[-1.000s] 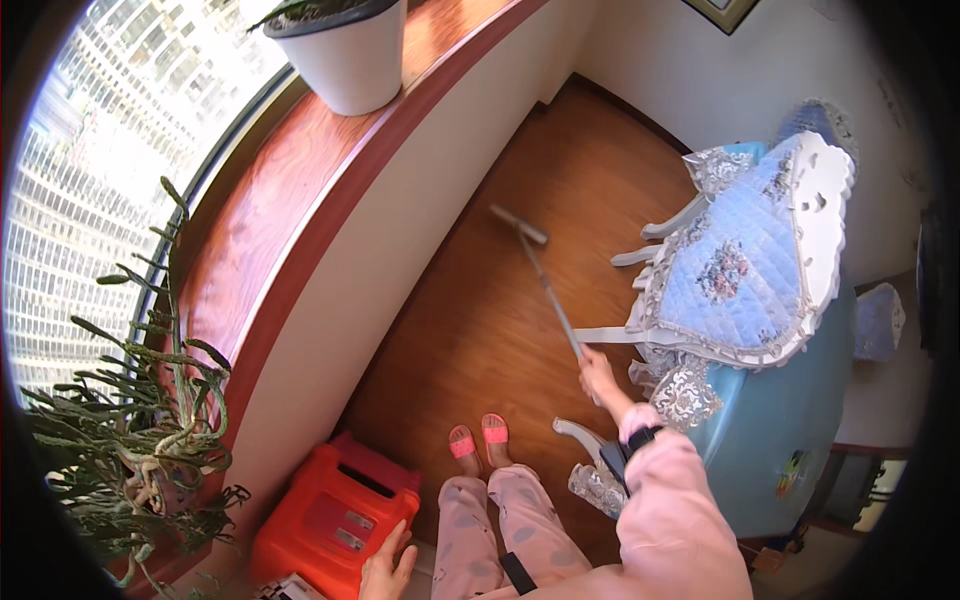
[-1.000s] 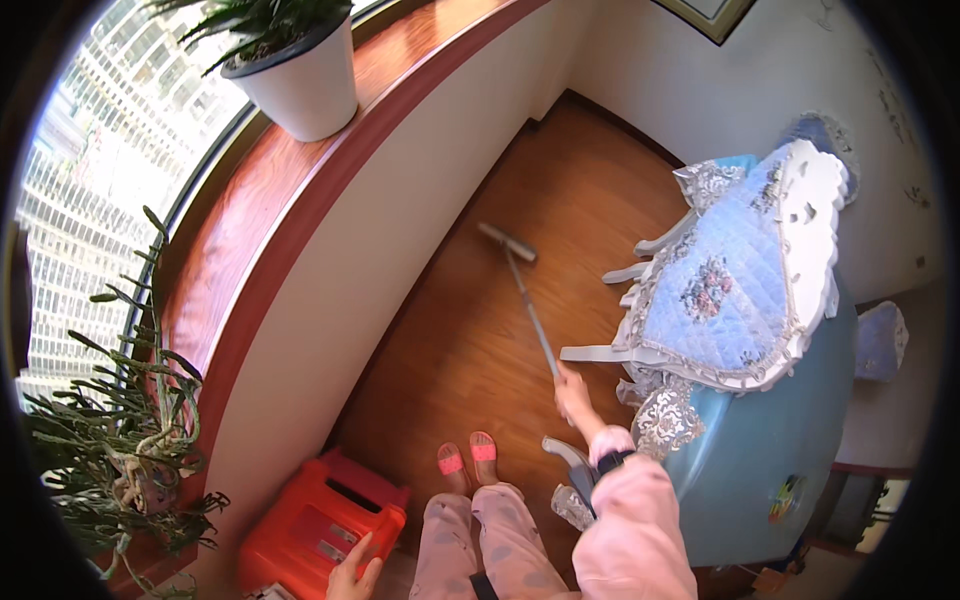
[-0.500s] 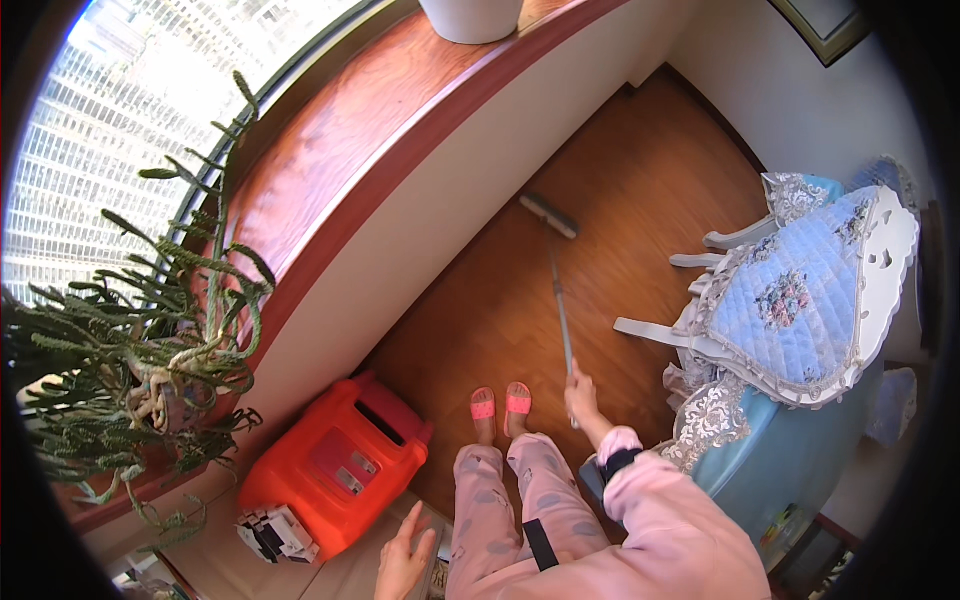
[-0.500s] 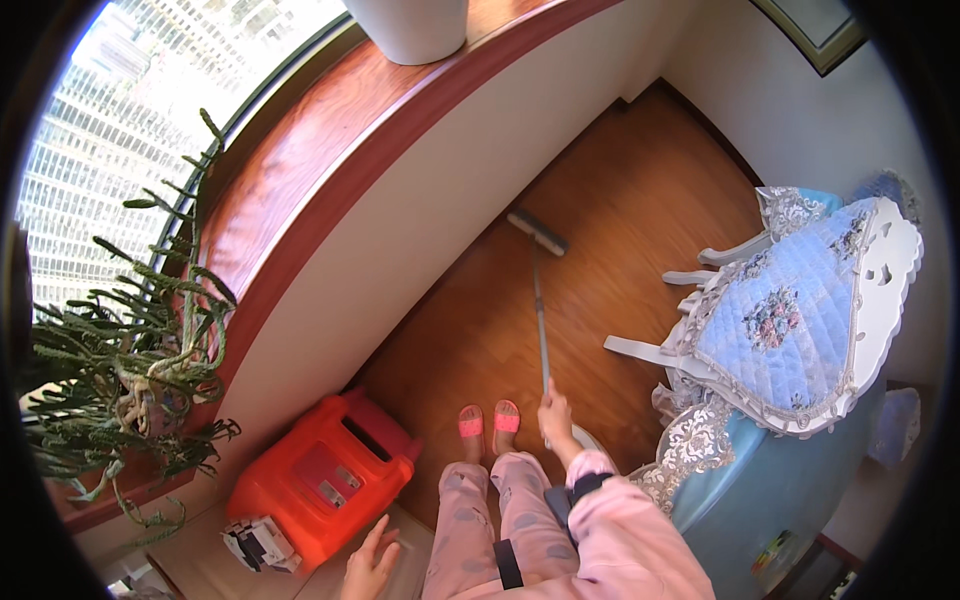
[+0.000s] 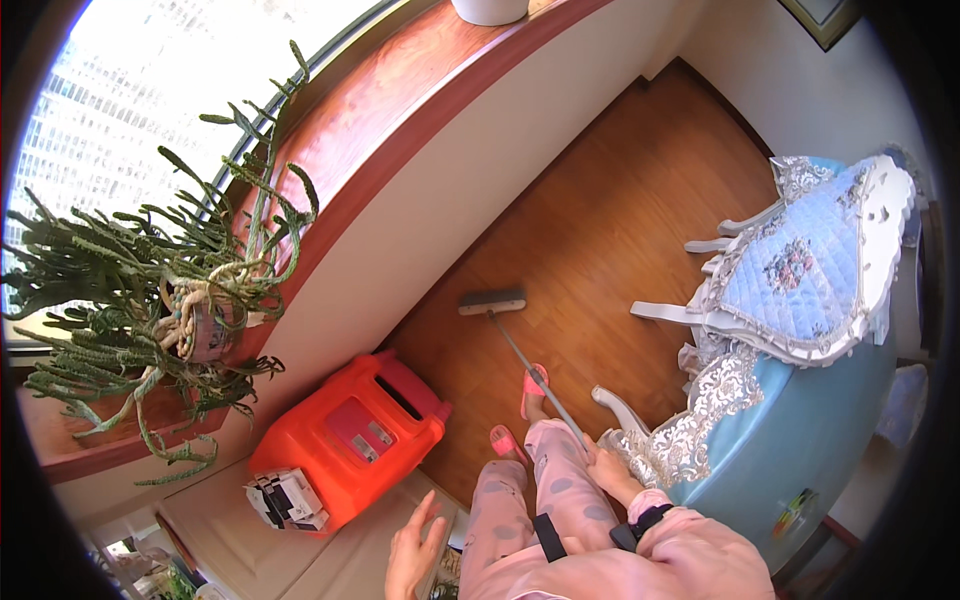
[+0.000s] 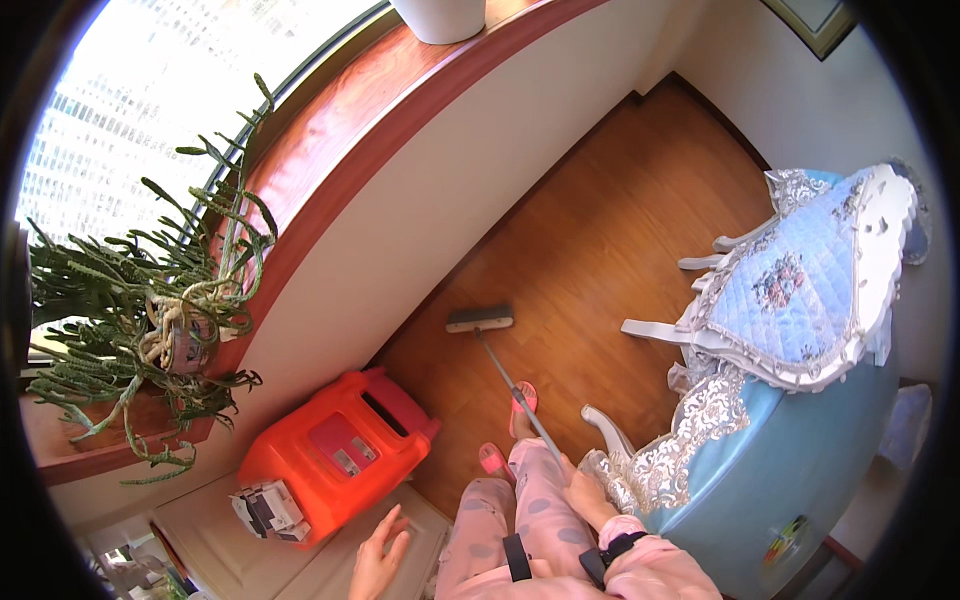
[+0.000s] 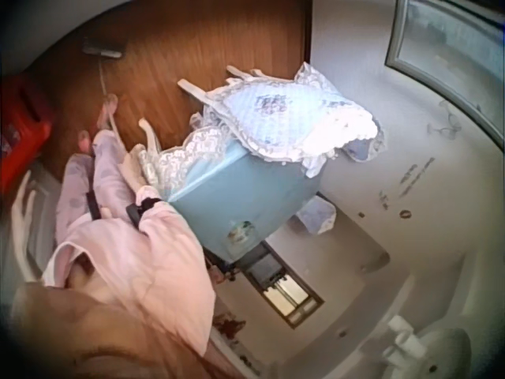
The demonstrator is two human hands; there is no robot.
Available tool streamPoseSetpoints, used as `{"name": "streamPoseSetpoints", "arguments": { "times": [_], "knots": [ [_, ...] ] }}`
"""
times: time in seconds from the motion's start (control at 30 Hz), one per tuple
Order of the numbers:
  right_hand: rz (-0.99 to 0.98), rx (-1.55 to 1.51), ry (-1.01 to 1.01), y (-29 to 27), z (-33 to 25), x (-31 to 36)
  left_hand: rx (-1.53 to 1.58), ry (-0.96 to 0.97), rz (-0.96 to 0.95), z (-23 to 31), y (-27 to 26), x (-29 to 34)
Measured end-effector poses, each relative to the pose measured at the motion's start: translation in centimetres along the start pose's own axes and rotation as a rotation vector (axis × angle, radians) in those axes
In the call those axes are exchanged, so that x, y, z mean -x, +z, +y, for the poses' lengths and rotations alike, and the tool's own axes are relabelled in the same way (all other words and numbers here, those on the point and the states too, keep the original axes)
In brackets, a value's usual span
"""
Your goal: The person sweeps the floor using a broom and a dustpan, moving chairs aside to reach corners and under the table before collecting the gathered debris into the dustpan.
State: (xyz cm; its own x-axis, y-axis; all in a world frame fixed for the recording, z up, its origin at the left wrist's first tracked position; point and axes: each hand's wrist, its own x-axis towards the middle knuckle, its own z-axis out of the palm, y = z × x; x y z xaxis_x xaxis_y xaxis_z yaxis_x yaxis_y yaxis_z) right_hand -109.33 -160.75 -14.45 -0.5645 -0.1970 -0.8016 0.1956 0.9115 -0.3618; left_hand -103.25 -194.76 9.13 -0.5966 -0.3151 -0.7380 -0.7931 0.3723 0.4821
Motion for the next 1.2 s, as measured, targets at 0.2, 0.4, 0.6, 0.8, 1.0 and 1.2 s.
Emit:
{"name": "streamPoseSetpoints", "arguments": {
  "times": [0.2, 0.4, 0.6, 0.8, 1.0, 1.2],
  "knots": [
    [0.146, -0.044, -0.039, 2.4, 2.3, 10.0, 0.024, 0.067, -0.029, -4.2, 1.6, 1.0],
    [0.318, -0.424, 0.013, 7.1, 5.9, 8.4, -0.029, 0.117, -0.116, -8.7, 4.1, 1.8],
    [0.31, -0.819, 0.132, 1.9, 2.8, -9.0, 0.061, 0.162, -0.188, -11.4, 6.0, 4.5],
    [0.569, -0.284, -0.138, 11.0, 9.9, -4.2, 0.097, 0.025, -0.132, -12.6, 8.5, 6.2],
    [0.176, -0.165, 0.103, 16.5, 14.4, 15.3, 0.051, 0.011, -0.231, -13.9, 10.6, 8.5],
    [0.009, -0.549, 0.232, 14.1, 12.9, 22.5, 0.046, 0.091, -0.14, -14.7, 11.4, 10.5]
  ]
}}
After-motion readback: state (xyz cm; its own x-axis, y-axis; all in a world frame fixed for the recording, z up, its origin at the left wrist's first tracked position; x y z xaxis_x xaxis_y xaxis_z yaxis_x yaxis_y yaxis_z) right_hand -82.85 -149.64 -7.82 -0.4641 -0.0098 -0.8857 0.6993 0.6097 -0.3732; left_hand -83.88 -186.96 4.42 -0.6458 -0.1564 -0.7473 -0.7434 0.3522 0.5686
